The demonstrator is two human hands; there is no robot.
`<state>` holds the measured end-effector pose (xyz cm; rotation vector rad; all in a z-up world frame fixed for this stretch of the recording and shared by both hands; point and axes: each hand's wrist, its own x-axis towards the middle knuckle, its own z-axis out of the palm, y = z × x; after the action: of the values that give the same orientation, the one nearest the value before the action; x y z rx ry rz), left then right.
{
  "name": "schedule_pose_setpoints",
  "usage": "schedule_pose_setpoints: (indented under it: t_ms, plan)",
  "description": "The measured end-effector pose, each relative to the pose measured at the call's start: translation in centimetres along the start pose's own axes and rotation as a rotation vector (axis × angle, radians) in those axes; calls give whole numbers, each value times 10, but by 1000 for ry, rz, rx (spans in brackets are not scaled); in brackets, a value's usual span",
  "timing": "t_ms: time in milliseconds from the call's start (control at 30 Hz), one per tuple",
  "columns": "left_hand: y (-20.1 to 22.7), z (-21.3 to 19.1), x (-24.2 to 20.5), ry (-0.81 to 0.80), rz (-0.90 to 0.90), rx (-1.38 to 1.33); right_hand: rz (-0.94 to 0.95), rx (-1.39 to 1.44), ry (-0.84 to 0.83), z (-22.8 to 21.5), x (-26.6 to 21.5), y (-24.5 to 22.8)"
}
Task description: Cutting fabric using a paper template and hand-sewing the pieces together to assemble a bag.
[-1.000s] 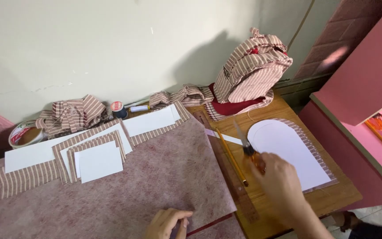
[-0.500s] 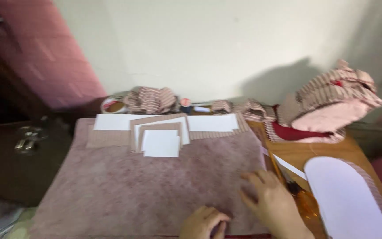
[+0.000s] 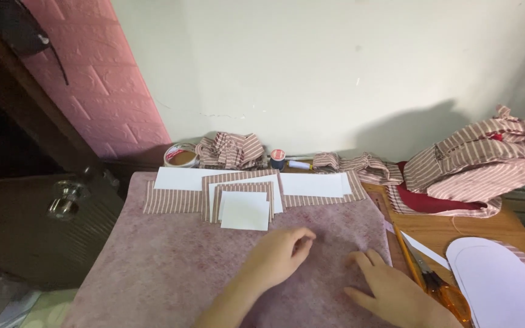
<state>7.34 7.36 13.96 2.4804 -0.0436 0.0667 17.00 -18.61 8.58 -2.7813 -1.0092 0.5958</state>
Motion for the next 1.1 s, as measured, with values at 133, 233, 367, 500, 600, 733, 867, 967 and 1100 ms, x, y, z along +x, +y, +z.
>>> schedule_pose_setpoints:
  t_ms: [133, 233, 367, 500, 600, 733, 867, 967, 1100]
  plan:
    - [-17, 23, 30, -50, 29, -130, 43, 30, -105, -13, 1, -4]
    - [-35, 34, 34, -15, 50, -122, 14, 23, -140, -36, -5, -14]
    - [-36, 21, 34, -101, 17, -225, -50, 51, -197, -85, 26, -27]
    - [-42, 22, 37, -117, 17, -282, 89, 62, -33, -141, 59, -57]
    - [-50, 29, 41, -111, 13, -296, 179, 104, 134, -157, 104, -48]
    - [-48, 22, 43, -175, -71, -331, 388, 129, 362, -171, 155, -22]
    - [-60, 34, 47, -87, 22, -286, 522, 146, 458, -200, 167, -4]
    - [-55, 29, 48, -164, -45, -306, 535, 168, 383, -213, 168, 10]
    - [-53, 30, 48, -171, -86, -295, 429, 162, 293, -207, 183, 12]
